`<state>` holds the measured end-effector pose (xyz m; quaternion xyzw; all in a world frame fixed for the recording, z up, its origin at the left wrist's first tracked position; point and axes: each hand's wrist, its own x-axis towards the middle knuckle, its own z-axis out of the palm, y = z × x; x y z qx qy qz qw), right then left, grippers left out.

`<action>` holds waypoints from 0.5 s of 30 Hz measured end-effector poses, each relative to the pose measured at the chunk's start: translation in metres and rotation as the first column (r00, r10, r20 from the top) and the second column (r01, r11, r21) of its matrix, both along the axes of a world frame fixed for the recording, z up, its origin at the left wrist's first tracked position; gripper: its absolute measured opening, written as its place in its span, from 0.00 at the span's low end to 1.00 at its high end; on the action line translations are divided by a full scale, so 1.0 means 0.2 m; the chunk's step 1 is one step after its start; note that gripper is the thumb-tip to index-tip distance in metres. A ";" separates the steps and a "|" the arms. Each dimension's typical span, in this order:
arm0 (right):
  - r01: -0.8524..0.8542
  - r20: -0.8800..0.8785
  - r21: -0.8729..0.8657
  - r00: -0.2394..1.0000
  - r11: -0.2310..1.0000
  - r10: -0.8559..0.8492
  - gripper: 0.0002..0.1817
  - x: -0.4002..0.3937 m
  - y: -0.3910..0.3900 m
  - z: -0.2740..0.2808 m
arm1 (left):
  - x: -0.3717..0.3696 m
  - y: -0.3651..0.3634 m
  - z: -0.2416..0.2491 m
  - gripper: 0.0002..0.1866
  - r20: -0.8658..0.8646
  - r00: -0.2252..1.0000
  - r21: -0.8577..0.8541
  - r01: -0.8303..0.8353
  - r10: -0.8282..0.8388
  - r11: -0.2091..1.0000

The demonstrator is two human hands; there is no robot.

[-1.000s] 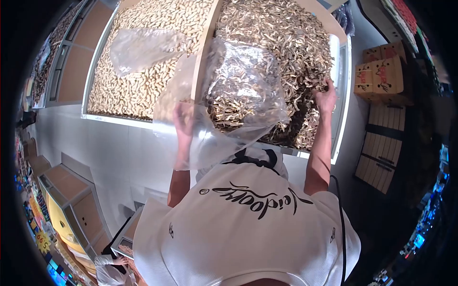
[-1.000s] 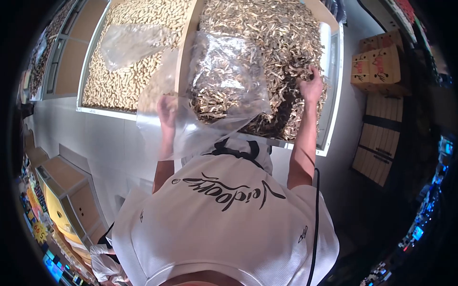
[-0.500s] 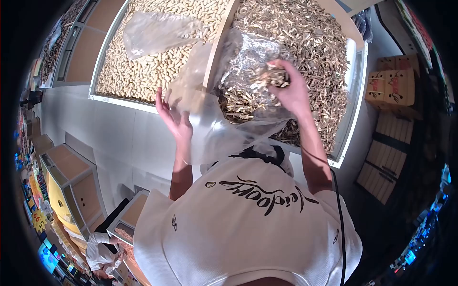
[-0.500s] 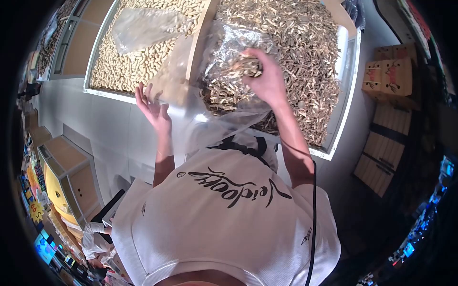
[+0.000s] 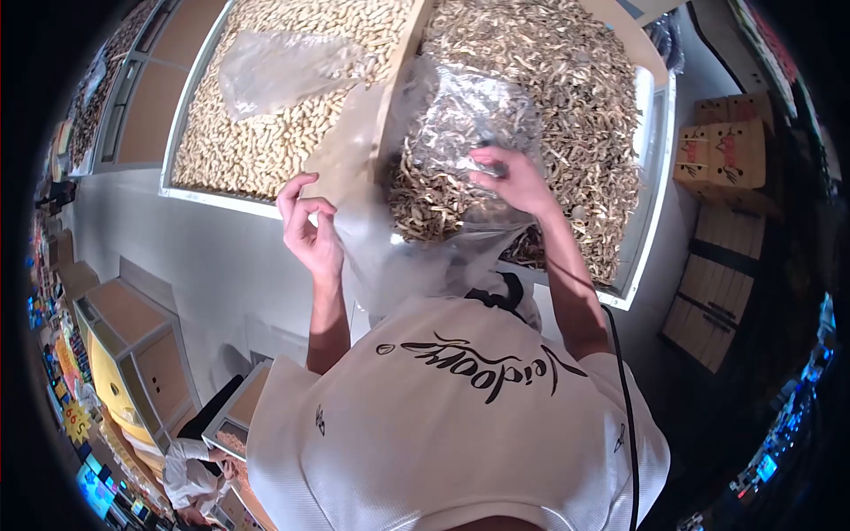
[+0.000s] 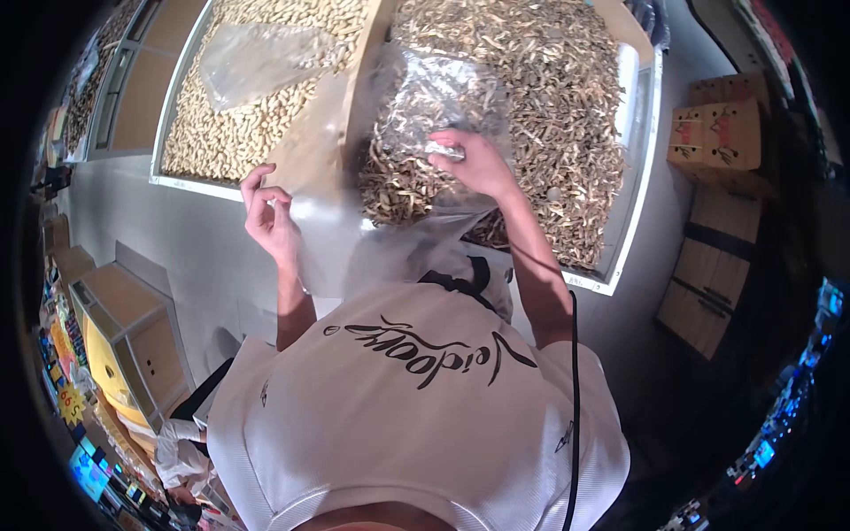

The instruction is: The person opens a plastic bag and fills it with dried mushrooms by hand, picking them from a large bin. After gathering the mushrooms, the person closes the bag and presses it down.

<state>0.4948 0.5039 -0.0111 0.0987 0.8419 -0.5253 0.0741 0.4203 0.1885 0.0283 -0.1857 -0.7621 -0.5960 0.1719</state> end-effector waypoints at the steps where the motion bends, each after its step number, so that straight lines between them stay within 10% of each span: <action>1: 0.092 0.003 0.002 0.996 0.996 -0.092 0.24 0.00 0.06 0.03 | 0.00 0.00 -0.02 0.07 0.014 1.000 0.026 0.008 -0.008 1.000; 8: 0.444 -0.163 0.436 0.894 0.783 -0.416 0.32 -0.07 0.60 0.00 | -0.02 0.03 -0.07 0.06 0.120 0.993 0.074 -0.003 -0.006 0.997; 15: 0.395 -0.129 0.619 0.904 0.679 -0.408 0.56 -0.40 1.02 -0.01 | -0.05 0.06 -0.04 0.07 0.106 0.994 0.077 -0.007 -0.001 0.997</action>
